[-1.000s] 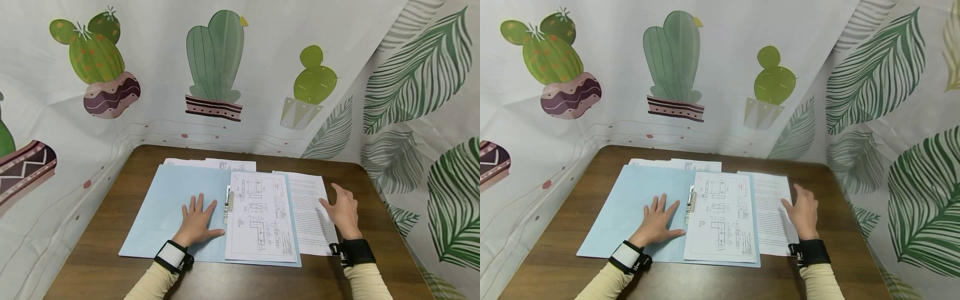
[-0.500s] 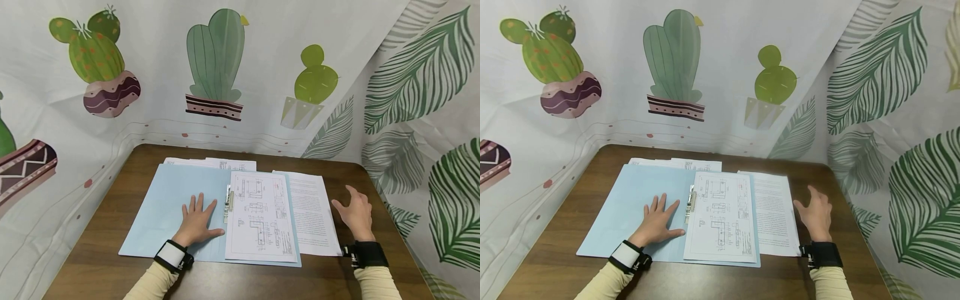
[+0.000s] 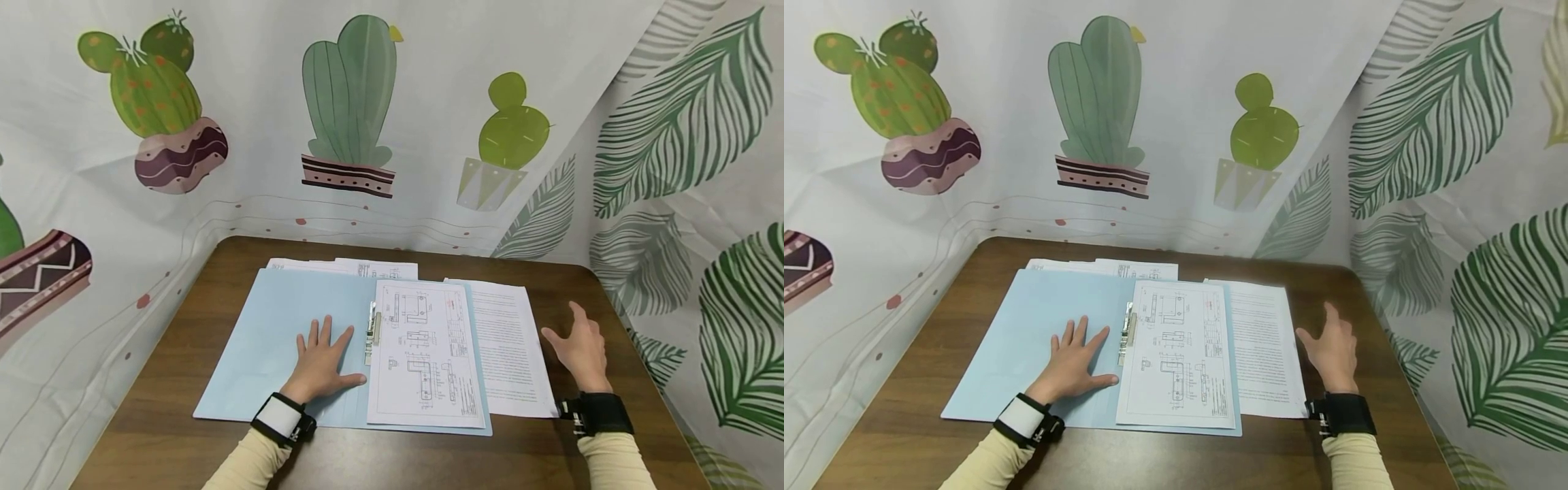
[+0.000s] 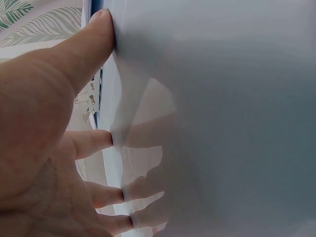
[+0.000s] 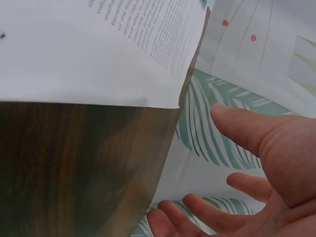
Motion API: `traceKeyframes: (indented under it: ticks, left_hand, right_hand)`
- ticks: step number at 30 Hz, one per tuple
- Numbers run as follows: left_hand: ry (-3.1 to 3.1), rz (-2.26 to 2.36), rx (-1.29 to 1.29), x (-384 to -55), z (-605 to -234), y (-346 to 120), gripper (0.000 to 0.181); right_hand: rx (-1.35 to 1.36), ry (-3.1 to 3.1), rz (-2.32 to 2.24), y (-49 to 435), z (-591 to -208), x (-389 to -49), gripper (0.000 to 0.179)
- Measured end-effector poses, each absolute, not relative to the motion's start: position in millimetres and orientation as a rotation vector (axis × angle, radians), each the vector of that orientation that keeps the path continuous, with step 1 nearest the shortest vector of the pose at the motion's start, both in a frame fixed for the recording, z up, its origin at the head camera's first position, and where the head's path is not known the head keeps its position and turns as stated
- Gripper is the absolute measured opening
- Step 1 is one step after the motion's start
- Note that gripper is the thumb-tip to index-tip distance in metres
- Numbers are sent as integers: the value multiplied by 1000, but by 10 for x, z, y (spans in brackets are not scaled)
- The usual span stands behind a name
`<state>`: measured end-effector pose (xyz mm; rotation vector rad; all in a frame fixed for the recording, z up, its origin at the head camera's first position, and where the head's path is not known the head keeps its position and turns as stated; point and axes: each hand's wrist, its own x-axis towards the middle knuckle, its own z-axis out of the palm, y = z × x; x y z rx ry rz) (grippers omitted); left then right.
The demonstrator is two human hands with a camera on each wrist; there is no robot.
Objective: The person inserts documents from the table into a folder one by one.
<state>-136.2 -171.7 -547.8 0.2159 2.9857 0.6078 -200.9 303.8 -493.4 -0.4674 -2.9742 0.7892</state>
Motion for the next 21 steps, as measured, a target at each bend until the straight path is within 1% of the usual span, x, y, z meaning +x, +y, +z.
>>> traceKeyframes:
  ticks: [10,21]
  left_hand:
    - [2973,624,215,-1351,-5493,-1712,101]
    - [2972,619,215,-1353,-5448,-1712,100]
  right_hand:
    - [-469,-3042,830,2957,-5009,-2044,93]
    - [-422,-3117,883,2892,-5032,-2028,92]
